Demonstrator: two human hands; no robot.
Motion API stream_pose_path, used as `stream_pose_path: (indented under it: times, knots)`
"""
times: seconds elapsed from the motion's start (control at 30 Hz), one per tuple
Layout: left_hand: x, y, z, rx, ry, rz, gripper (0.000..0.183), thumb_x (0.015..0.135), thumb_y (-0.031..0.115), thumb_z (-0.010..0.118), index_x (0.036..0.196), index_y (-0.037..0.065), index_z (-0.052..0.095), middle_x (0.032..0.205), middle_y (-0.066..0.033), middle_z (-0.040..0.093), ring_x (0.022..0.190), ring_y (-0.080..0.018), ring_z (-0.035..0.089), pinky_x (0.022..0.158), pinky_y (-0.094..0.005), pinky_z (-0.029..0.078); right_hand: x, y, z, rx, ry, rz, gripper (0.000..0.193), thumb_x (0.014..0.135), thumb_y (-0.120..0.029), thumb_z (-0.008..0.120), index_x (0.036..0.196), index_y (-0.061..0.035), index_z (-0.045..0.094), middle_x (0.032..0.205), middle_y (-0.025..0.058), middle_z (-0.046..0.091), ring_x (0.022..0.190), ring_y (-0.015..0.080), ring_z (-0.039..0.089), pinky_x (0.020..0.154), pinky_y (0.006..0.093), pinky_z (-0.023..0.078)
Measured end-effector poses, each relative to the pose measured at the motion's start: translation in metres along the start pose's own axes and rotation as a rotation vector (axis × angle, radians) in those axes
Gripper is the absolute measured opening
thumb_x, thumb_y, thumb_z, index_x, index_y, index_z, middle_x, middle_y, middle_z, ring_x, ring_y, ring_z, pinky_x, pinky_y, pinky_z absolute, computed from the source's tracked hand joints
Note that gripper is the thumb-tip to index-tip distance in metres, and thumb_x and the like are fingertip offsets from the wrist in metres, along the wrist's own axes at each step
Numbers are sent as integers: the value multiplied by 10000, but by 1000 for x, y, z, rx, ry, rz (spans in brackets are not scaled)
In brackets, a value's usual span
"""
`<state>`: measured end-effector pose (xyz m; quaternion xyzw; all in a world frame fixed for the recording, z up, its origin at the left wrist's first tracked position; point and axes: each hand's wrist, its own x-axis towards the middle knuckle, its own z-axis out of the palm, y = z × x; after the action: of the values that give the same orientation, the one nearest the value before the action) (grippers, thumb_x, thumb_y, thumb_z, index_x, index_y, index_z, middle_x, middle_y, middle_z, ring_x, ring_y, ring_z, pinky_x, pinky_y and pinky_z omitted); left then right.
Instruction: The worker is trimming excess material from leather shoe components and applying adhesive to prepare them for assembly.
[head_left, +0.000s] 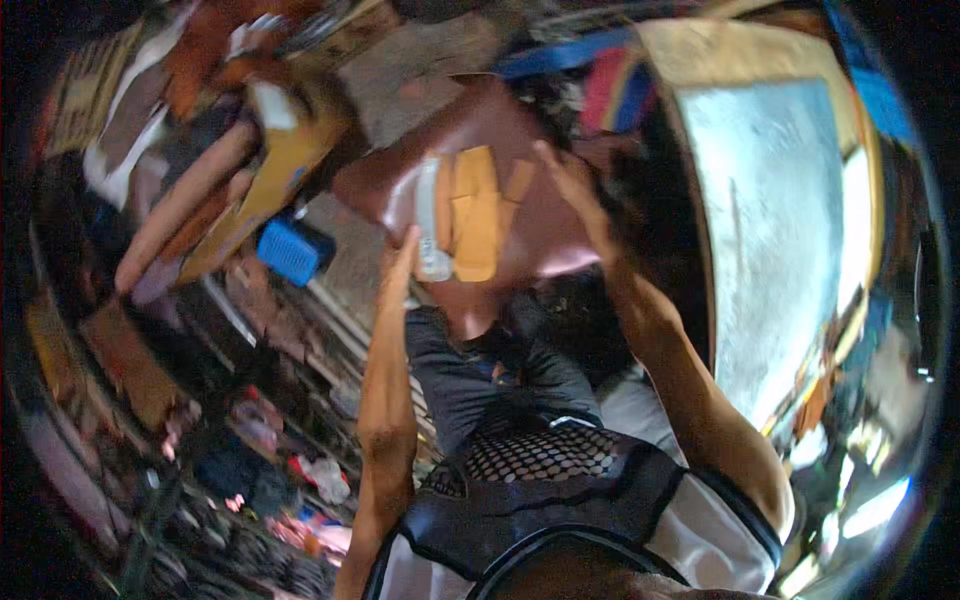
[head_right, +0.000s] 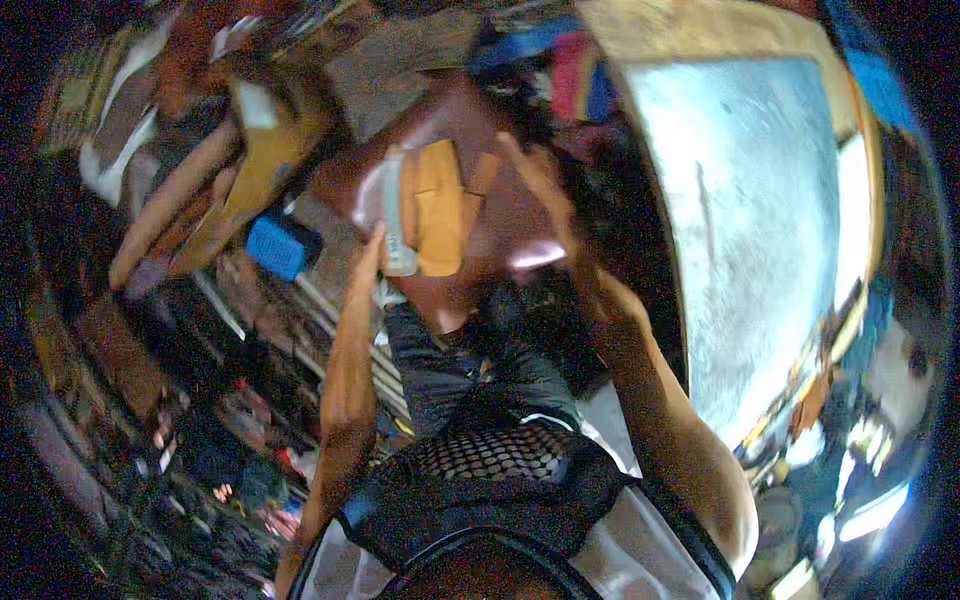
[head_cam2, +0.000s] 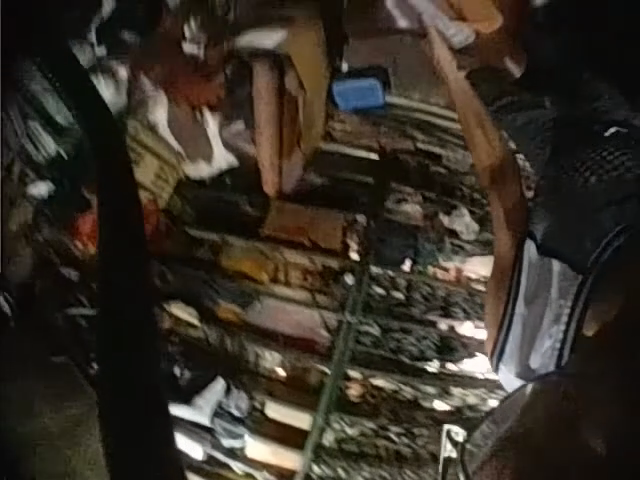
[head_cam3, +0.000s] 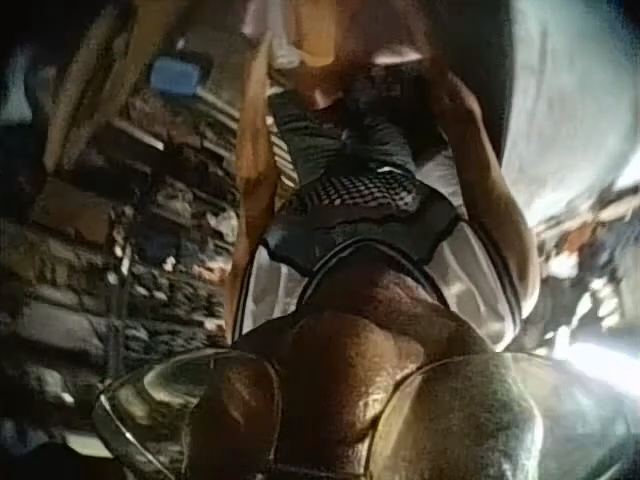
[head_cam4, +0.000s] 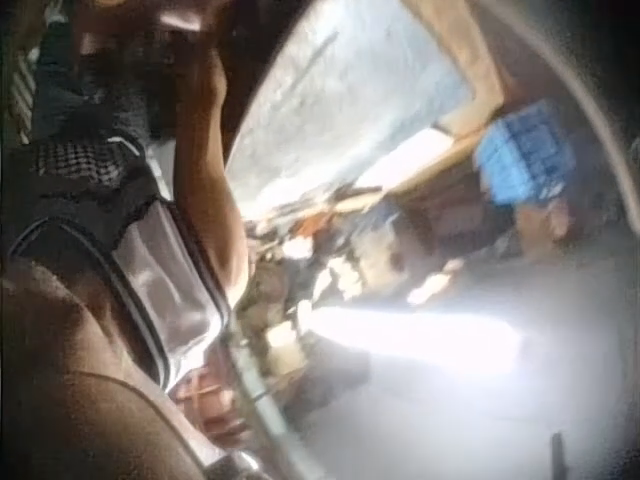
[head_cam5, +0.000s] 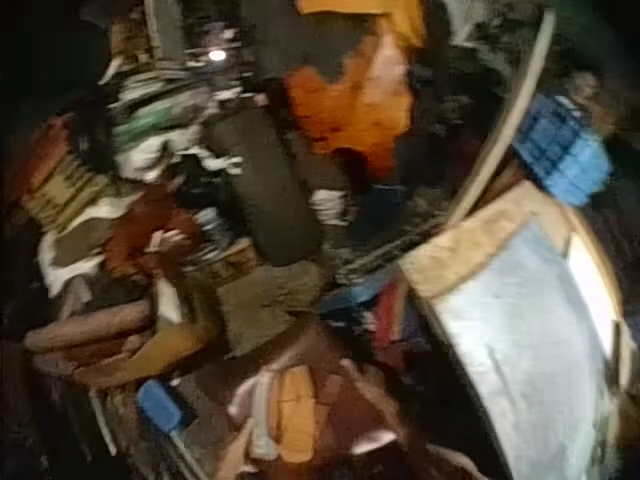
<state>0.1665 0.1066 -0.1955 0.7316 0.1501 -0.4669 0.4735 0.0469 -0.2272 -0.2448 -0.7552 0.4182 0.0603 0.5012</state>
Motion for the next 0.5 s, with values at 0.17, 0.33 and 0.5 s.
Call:
stream_pose_path:
  times: [0.17,0.33,0.5]
  knots:
    - [38,26,28,35,-63,155,834,850,524,694,1420,-20,422,1351,-148,545,1228,-256,523,1038,-372,401,-11,-56,-72,-83,110,154,1030,823,-807,442,1353,75,495,1360,299,512,1319,384,461,1095,431,357]
    - [48,35,57,55,-94,172,908,823,572,700,1442,-19,398,1412,-160,497,1292,-273,476,1063,-369,375,-13,-57,-96,-38,32,283,1036,805,-839,414,1350,37,519,1355,316,505,1315,401,458,1090,421,361]
    - [69,22,-18,135,-109,82,771,866,604,632,1324,-9,536,1258,-123,603,1174,-236,549,1009,-380,412,10,-59,-30,-222,204,167,992,845,-793,415,1461,-16,384,1425,291,449,1333,410,434,1117,513,294]
